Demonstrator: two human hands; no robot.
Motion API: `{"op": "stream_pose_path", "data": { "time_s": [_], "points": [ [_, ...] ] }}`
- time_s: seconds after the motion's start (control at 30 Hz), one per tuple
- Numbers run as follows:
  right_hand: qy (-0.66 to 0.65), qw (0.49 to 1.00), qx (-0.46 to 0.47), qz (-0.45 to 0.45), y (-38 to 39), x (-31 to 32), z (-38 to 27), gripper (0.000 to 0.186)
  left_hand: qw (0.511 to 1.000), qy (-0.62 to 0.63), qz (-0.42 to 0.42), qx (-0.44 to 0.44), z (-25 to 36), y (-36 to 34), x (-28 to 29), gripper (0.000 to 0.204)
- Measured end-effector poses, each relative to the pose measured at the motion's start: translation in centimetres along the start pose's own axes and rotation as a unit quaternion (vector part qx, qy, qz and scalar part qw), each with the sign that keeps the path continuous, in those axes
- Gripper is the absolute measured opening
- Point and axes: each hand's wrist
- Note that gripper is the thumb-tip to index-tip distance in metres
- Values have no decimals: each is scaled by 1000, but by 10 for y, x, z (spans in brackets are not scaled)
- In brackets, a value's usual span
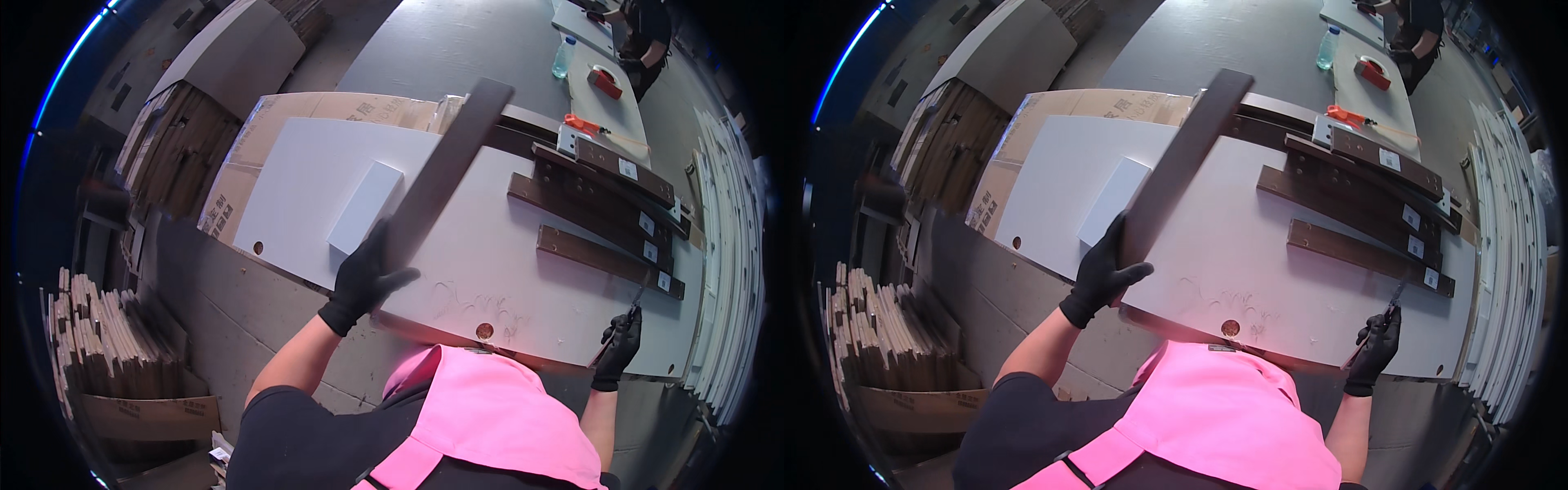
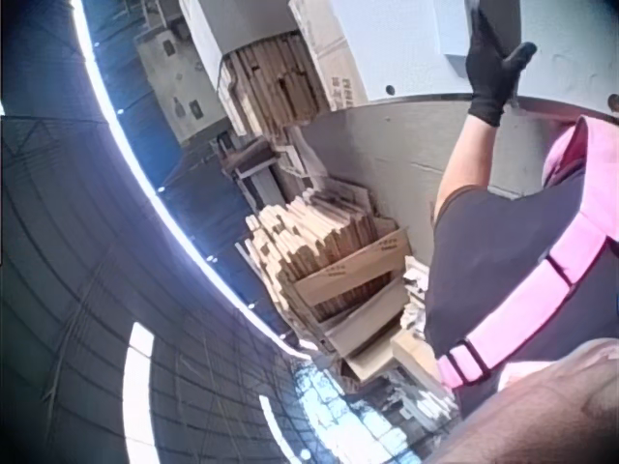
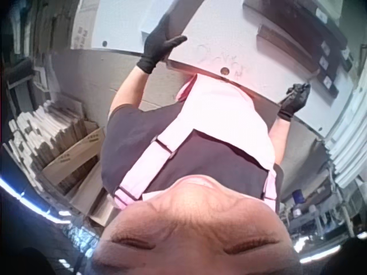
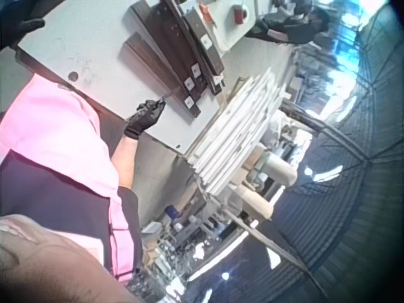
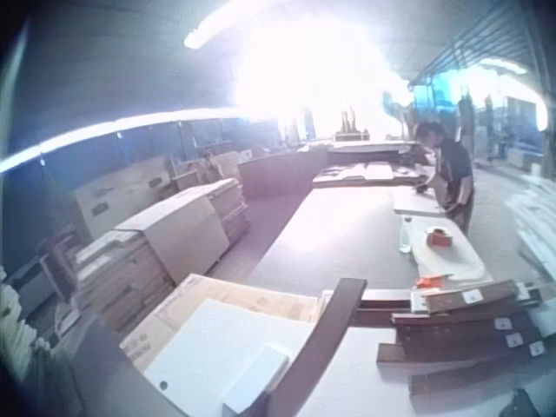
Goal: The person applies adhesive edge banding to the edges of wooden panels. They position the strip, press it along the edge, and use a small tool to smooth and secure the banding. The person handles multiple panels one at a time on a workbench.
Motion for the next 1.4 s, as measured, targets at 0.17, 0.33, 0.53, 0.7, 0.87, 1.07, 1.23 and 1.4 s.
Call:
{"op": "stream_pose_path", "data": {
  "time_s": [0.17,0.33,0.53,0.7,0.87,1.07,1.23,1.4],
  "points": [
    [-7,998,-28,-64,-10,-32,-11,45,974,-170,75,126,-24,2,3,94],
    [-2,994,-26,-105,-6,-26,-16,41,924,-326,150,135,-79,-13,27,88],
    [31,996,-74,-44,14,-18,-14,51,922,-338,77,169,-114,-32,24,89],
    [-40,992,-116,-12,25,-8,-13,42,922,-360,118,82,-157,-48,33,67],
    [-67,994,-78,39,30,13,12,44,923,-358,24,139,-166,-59,74,80],
    [-107,973,-161,123,30,23,35,41,926,-292,30,-239,-36,-128,-60,67],
    [-144,964,-176,137,31,29,29,40,883,-238,-101,-392,76,-183,-234,66],
    [-178,969,-142,96,32,65,27,42,868,-260,-128,-403,68,-199,-252,54]
  ]
}}
Point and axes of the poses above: each hand's wrist, its own y-axis away from the middle knuckle, its own x-axis out of the back of the hand, z = x × y, and after that the axes turned 7 degrees about -z, right-handed
